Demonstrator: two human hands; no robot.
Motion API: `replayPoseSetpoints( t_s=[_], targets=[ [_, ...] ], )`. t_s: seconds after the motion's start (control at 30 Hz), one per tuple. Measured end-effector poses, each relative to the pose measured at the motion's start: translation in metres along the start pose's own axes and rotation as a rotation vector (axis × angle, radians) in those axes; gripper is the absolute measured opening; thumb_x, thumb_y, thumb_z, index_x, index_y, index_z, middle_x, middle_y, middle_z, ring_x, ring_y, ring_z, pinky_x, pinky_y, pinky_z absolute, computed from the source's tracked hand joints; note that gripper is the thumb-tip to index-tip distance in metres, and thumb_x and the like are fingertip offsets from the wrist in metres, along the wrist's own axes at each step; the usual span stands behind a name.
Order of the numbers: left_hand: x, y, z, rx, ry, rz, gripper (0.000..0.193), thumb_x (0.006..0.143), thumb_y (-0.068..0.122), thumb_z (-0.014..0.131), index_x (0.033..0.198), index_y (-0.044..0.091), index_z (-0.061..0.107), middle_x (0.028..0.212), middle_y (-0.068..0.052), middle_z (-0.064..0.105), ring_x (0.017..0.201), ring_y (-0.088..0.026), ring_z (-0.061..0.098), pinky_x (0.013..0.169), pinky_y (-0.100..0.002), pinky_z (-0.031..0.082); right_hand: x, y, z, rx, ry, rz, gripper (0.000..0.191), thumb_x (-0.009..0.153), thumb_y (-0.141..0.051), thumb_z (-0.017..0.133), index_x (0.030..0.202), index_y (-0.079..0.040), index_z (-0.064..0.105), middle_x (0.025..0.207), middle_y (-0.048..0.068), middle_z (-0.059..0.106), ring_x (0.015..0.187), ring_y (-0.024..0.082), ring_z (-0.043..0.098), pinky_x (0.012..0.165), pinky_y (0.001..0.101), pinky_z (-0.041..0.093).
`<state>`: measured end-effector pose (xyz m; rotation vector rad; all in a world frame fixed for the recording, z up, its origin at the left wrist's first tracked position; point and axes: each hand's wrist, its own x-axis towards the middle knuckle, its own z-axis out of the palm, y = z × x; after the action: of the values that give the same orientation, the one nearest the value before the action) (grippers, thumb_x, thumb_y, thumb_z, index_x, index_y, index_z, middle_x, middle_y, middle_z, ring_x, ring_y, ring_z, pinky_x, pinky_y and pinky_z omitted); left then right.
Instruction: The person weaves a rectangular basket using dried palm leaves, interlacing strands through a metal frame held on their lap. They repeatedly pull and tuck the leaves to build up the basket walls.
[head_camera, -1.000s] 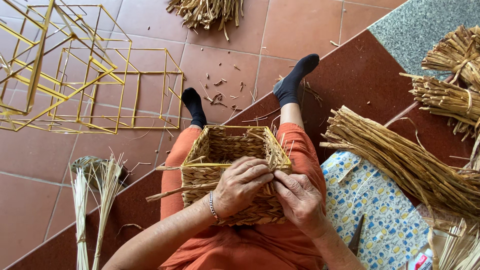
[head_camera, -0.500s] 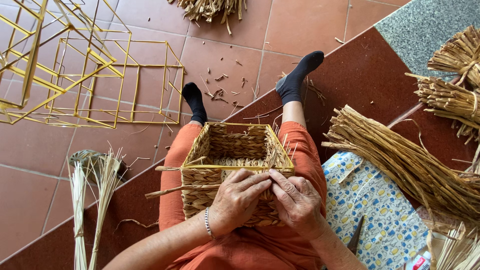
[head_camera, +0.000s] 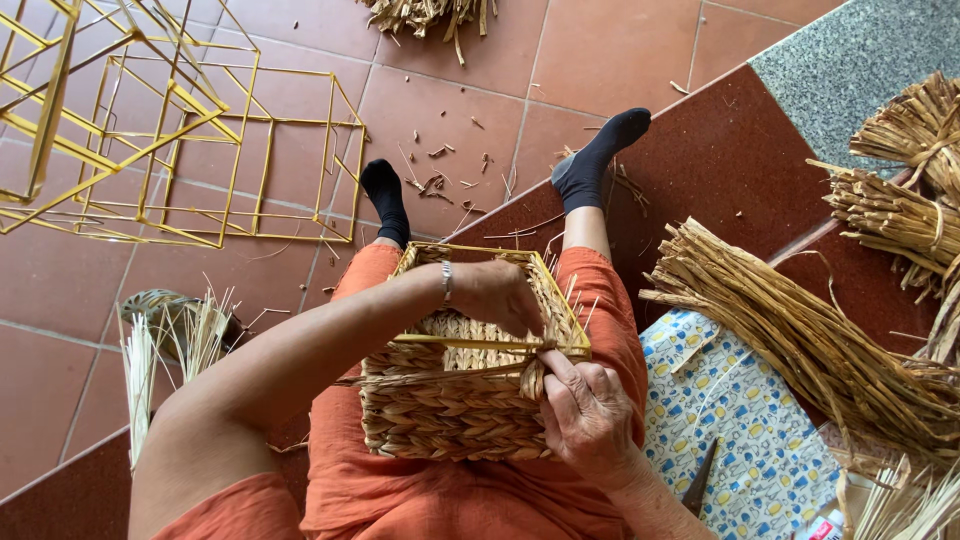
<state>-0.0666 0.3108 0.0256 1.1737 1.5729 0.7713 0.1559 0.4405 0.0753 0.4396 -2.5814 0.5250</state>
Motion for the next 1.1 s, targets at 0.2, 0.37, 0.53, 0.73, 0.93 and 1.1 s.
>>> replayPoseSetpoints(
  t_s=[0.2, 0.37, 0.53, 0.73, 0.93, 1.1],
  targets=[
    [0.023, -0.035, 0.022, -0.402, -0.157, 0.098, 0.032, 0.089, 0.007, 0.075, 0.121, 0.008, 0.074, 0.109, -0.006, 0.079, 0.096, -0.011, 0.074, 0.088, -0.029, 0.064, -0.009, 0.004, 0.008, 0.024, 0.024, 0.038, 0.021, 0.086, -0.01, 0.073, 0.103, -0.001, 0.063, 0.123, 0.013, 0.07, 0.092, 0.025, 0.062, 0.078, 0.0388, 0.051],
    [0.015, -0.04, 0.026, -0.381, -0.051, 0.178, 0.026, 0.091, 0.008, 0.075, 0.117, 0.004, 0.076, 0.104, -0.006, 0.08, 0.094, -0.01, 0.073, 0.089, -0.028, 0.061, -0.017, 0.017, 0.025, 0.157, 0.269, 0.021, 0.021, 0.093, -0.018, 0.071, 0.107, -0.003, 0.065, 0.122, 0.014, 0.068, 0.095, 0.018, 0.069, 0.076, 0.0246, 0.063],
    [0.006, -0.019, 0.018, -0.087, 0.13, -0.093, 0.025, 0.088, 0.02, 0.067, 0.103, 0.002, 0.078, 0.089, -0.013, 0.08, 0.079, -0.016, 0.074, 0.074, -0.029, 0.061, -0.019, 0.021, 0.023, 0.145, 0.284, 0.172, 0.016, 0.095, -0.012, 0.069, 0.106, -0.005, 0.06, 0.113, 0.012, 0.066, 0.09, 0.017, 0.07, 0.074, 0.0257, 0.064],
    [-0.006, -0.007, 0.004, 0.136, 0.267, -0.474, 0.022, 0.089, 0.011, 0.049, 0.081, 0.0, 0.066, 0.079, -0.023, 0.075, 0.066, -0.022, 0.077, 0.057, -0.03, 0.062, -0.011, 0.02, 0.023, 0.41, 0.272, 0.316, 0.042, 0.086, -0.004, 0.08, 0.119, -0.002, 0.054, 0.122, 0.014, 0.061, 0.076, 0.005, 0.065, 0.065, 0.0195, 0.059],
    [-0.02, -0.024, 0.01, 0.283, 0.208, -0.275, 0.033, 0.073, 0.004, 0.06, 0.097, 0.014, 0.08, 0.088, -0.009, 0.077, 0.078, -0.022, 0.067, 0.069, -0.041, 0.054, -0.027, 0.032, 0.024, 0.701, 0.267, 0.454, 0.033, 0.093, -0.008, 0.074, 0.121, -0.004, 0.057, 0.13, 0.013, 0.058, 0.083, 0.005, 0.064, 0.072, 0.0184, 0.063],
    [-0.028, -0.024, 0.006, 0.049, 0.154, -0.155, 0.02, 0.083, 0.019, 0.069, 0.098, 0.01, 0.078, 0.083, -0.007, 0.078, 0.072, -0.018, 0.073, 0.07, -0.037, 0.06, -0.039, 0.043, 0.022, 0.715, 0.219, 0.498, 0.028, 0.093, -0.008, 0.074, 0.12, -0.006, 0.066, 0.127, 0.01, 0.065, 0.089, 0.007, 0.066, 0.075, 0.0207, 0.064]
  ],
)
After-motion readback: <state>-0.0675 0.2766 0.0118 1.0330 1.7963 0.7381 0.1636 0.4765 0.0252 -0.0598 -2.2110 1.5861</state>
